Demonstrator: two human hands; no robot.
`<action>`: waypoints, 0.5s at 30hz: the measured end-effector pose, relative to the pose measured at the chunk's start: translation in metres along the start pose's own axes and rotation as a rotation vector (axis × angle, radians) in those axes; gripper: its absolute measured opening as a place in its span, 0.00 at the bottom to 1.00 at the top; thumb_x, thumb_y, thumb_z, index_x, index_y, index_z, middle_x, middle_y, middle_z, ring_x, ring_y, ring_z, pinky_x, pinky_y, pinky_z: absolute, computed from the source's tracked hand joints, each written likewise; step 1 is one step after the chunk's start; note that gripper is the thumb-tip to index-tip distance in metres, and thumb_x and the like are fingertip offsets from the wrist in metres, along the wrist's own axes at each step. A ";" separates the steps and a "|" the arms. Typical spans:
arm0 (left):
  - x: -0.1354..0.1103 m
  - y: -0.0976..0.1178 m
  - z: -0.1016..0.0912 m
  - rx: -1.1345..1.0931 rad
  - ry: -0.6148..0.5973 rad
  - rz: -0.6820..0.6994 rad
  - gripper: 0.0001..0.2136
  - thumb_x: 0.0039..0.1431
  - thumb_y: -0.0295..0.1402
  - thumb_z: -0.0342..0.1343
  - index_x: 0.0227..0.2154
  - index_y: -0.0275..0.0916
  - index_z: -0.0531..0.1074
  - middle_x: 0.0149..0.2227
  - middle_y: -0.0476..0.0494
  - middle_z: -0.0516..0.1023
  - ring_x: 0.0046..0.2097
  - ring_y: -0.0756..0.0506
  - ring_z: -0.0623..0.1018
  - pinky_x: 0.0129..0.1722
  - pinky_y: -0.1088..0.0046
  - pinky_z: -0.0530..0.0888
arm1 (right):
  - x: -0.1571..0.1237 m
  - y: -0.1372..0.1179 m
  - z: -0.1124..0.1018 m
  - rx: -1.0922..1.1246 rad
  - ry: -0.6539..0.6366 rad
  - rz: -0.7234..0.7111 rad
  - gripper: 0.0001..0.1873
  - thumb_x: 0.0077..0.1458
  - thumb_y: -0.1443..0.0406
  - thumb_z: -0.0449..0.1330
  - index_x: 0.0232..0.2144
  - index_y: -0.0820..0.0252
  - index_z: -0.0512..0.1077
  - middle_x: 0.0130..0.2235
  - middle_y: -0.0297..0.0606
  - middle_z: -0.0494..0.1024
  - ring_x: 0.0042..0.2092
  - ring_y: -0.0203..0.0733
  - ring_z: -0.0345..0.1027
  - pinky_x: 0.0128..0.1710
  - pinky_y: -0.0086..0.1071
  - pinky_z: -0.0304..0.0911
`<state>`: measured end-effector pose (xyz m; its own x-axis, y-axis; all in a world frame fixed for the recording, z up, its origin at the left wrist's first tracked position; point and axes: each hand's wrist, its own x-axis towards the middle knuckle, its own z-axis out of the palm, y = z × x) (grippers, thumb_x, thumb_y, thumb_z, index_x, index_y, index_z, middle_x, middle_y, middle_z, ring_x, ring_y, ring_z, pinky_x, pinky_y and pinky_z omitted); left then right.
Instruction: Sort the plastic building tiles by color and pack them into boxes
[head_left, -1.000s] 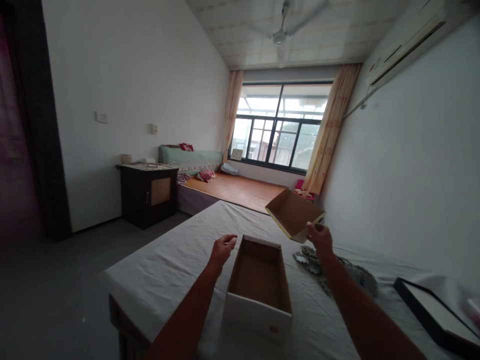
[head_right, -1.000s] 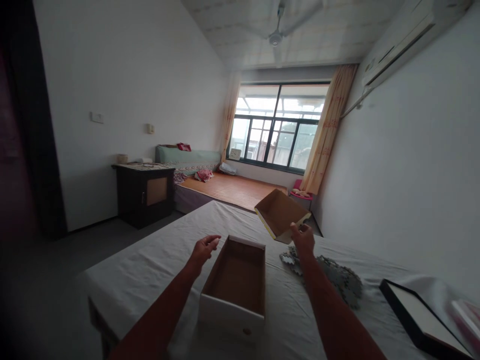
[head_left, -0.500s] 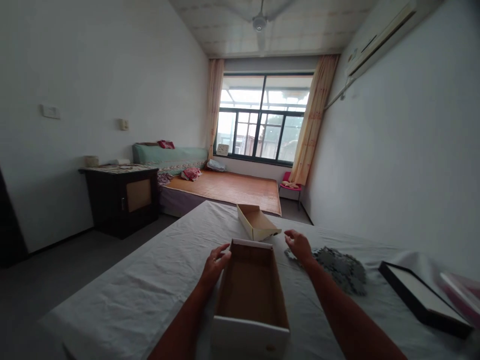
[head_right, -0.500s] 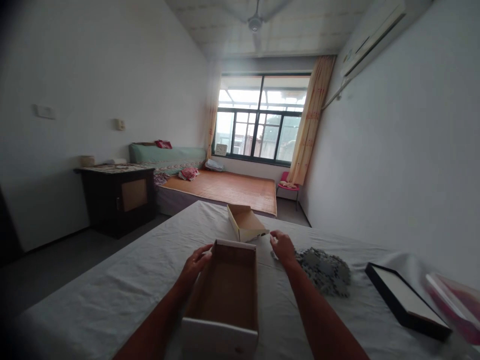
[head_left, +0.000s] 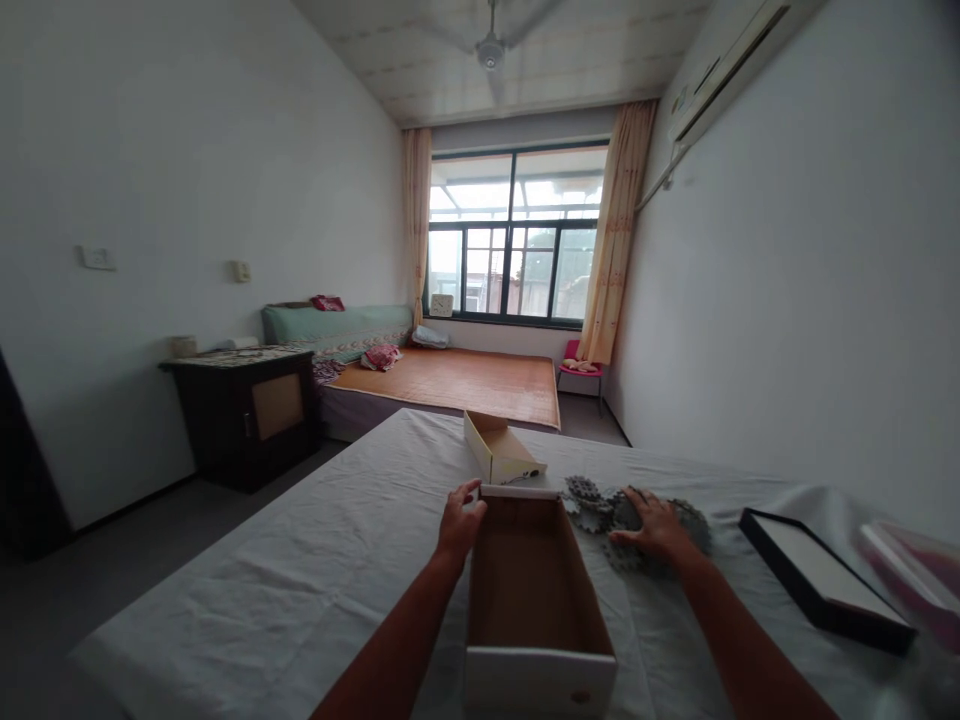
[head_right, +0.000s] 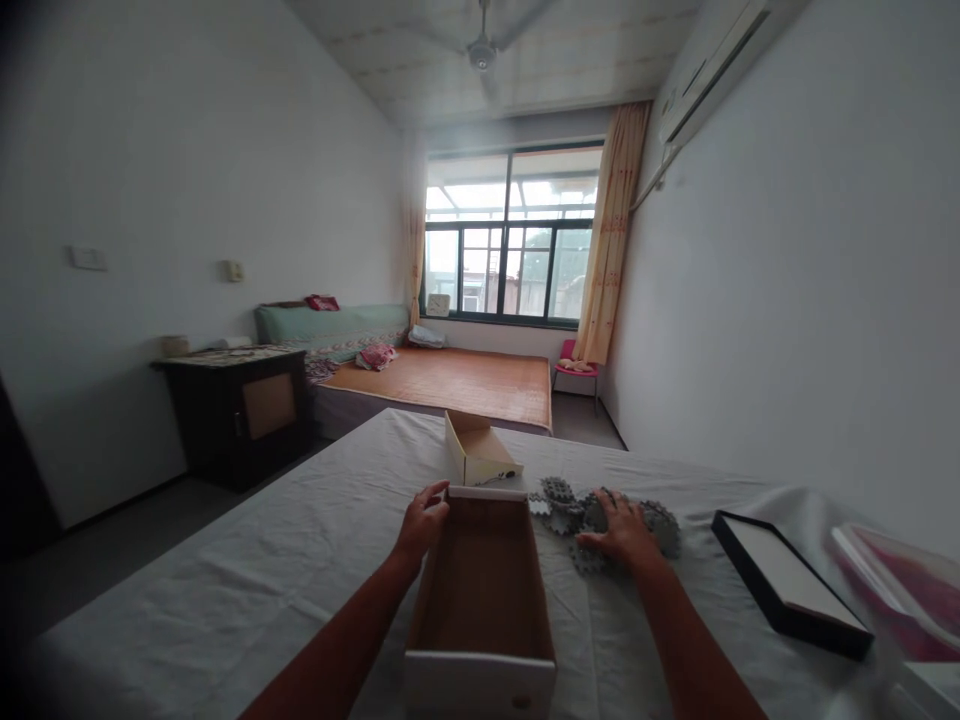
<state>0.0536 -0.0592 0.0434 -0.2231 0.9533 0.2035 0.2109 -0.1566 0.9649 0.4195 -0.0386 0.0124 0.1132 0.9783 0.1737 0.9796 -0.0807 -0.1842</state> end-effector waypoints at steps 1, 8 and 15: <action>0.004 -0.001 0.005 -0.079 -0.020 -0.027 0.23 0.43 0.29 0.51 0.47 0.32 0.71 0.45 0.38 0.73 0.45 0.43 0.73 0.45 0.69 0.69 | -0.003 -0.001 0.001 0.008 0.028 -0.004 0.43 0.43 0.45 0.55 0.60 0.49 0.52 0.62 0.43 0.53 0.60 0.60 0.48 0.48 0.51 0.56; 0.007 -0.018 0.010 -0.404 -0.155 -0.019 0.23 0.47 0.39 0.55 0.47 0.32 0.71 0.44 0.39 0.76 0.44 0.42 0.74 0.43 0.69 0.71 | -0.017 0.000 0.012 0.023 0.072 -0.047 0.46 0.39 0.44 0.56 0.60 0.43 0.50 0.64 0.38 0.50 0.61 0.60 0.45 0.47 0.54 0.57; -0.001 -0.011 0.005 -0.346 -0.175 0.083 0.24 0.50 0.48 0.54 0.45 0.35 0.74 0.46 0.40 0.76 0.48 0.40 0.73 0.48 0.67 0.69 | -0.005 0.014 0.024 0.079 0.226 -0.126 0.34 0.48 0.50 0.51 0.56 0.52 0.57 0.60 0.40 0.60 0.59 0.52 0.53 0.55 0.44 0.52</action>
<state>0.0566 -0.0568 0.0321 -0.0469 0.9588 0.2802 -0.1188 -0.2839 0.9515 0.4291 -0.0400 -0.0141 0.0344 0.9116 0.4096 0.9734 0.0624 -0.2206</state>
